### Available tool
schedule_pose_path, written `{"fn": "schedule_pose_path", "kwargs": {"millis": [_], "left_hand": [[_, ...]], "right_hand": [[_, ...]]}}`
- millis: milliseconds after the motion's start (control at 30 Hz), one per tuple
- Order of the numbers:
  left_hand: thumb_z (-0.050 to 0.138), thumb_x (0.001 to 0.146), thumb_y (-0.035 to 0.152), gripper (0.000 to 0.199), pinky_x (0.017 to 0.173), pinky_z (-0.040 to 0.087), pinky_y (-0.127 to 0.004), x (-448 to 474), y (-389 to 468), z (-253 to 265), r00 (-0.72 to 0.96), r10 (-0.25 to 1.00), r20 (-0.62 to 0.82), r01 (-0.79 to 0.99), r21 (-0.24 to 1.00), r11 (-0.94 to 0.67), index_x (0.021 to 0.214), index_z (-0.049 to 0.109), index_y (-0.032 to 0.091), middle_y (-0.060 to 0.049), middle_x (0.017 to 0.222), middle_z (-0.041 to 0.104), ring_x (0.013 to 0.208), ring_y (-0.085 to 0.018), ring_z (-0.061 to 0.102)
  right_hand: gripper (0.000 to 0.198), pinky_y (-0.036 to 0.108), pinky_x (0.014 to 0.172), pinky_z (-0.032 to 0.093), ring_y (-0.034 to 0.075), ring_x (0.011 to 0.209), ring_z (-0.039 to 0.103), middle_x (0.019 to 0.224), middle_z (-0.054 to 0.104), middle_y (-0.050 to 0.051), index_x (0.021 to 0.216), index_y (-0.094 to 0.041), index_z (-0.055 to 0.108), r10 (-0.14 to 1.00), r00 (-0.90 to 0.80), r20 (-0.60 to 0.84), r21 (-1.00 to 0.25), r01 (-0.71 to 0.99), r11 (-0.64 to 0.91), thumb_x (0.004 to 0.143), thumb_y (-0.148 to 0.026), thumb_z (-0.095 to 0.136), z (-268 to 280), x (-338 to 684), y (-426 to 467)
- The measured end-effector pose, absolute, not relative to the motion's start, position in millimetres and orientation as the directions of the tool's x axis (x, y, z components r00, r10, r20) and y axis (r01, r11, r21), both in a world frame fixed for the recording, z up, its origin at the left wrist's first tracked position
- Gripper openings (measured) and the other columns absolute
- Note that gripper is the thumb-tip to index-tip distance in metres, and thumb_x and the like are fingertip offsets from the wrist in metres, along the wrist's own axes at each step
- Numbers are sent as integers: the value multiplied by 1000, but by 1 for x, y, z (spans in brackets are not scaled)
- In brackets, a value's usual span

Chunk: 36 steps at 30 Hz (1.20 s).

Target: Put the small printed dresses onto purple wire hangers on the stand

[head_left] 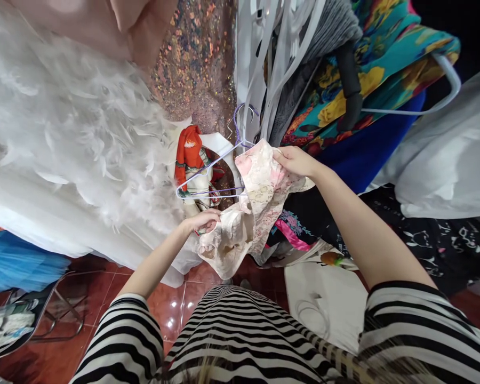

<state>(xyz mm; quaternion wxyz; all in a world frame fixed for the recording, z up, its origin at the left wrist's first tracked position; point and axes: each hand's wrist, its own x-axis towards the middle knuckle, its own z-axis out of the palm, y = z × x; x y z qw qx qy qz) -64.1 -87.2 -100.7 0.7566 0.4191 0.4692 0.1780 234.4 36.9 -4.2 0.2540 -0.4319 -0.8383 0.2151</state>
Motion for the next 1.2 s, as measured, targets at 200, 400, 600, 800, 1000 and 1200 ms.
{"fn": "schedule_pose_path", "kwargs": {"millis": [200, 400, 600, 800, 1000, 1200], "left_hand": [[69, 82, 47, 36, 62, 53, -26, -68, -82, -84, 501, 736, -455, 290, 890, 353, 71, 46, 21, 0, 59, 67, 56, -16, 68], [50, 95, 34, 31, 86, 52, -35, -75, -81, -66, 199, 967, -160, 843, 532, -85, 66, 47, 23, -3, 65, 66, 83, -24, 71], [47, 95, 35, 29, 91, 50, -36, -95, -71, -48, 349, 937, 16, 828, 462, -316, 70, 55, 22, -7, 84, 67, 91, -23, 64], [46, 93, 40, 29, 85, 51, -31, -96, -78, -59, 507, 841, -187, 660, 712, -239, 73, 56, 21, -1, 79, 62, 81, -17, 57], [52, 81, 30, 19, 89, 49, -27, -79, -84, -79, 354, 876, -328, 546, 833, 91, 85, 66, 18, -2, 91, 71, 93, -18, 60], [60, 72, 31, 14, 70, 51, -25, -78, -85, -78, 383, 765, -518, 416, 836, 357, 76, 64, 18, 0, 74, 66, 78, -17, 61]], "right_hand": [[78, 30, 60, 38, 17, 62, 44, 59, 45, 1, 63, -23, 40, 846, -483, 226, -569, 640, 517, 73, -98, 20, -4, 235, 36], [77, 30, 61, 39, 16, 63, 43, 60, 43, 1, 63, -23, 39, 837, -490, 243, -564, 631, 533, 74, -98, 21, -4, 234, 36], [80, 30, 61, 38, 17, 65, 42, 62, 44, 1, 63, -23, 39, 825, -507, 252, -562, 617, 551, 72, -99, 16, -4, 234, 37], [74, 32, 66, 43, 19, 69, 49, 64, 51, 3, 65, -23, 43, 838, -482, 258, -576, 619, 534, 78, -93, 23, -15, 231, 43], [74, 33, 67, 45, 20, 68, 50, 64, 51, 3, 62, -23, 40, 831, -506, 232, -576, 617, 536, 75, -94, 23, -7, 228, 37], [73, 32, 65, 44, 20, 68, 50, 60, 50, 2, 63, -24, 41, 827, -507, 242, -557, 626, 546, 78, -93, 22, -4, 231, 36]]}}
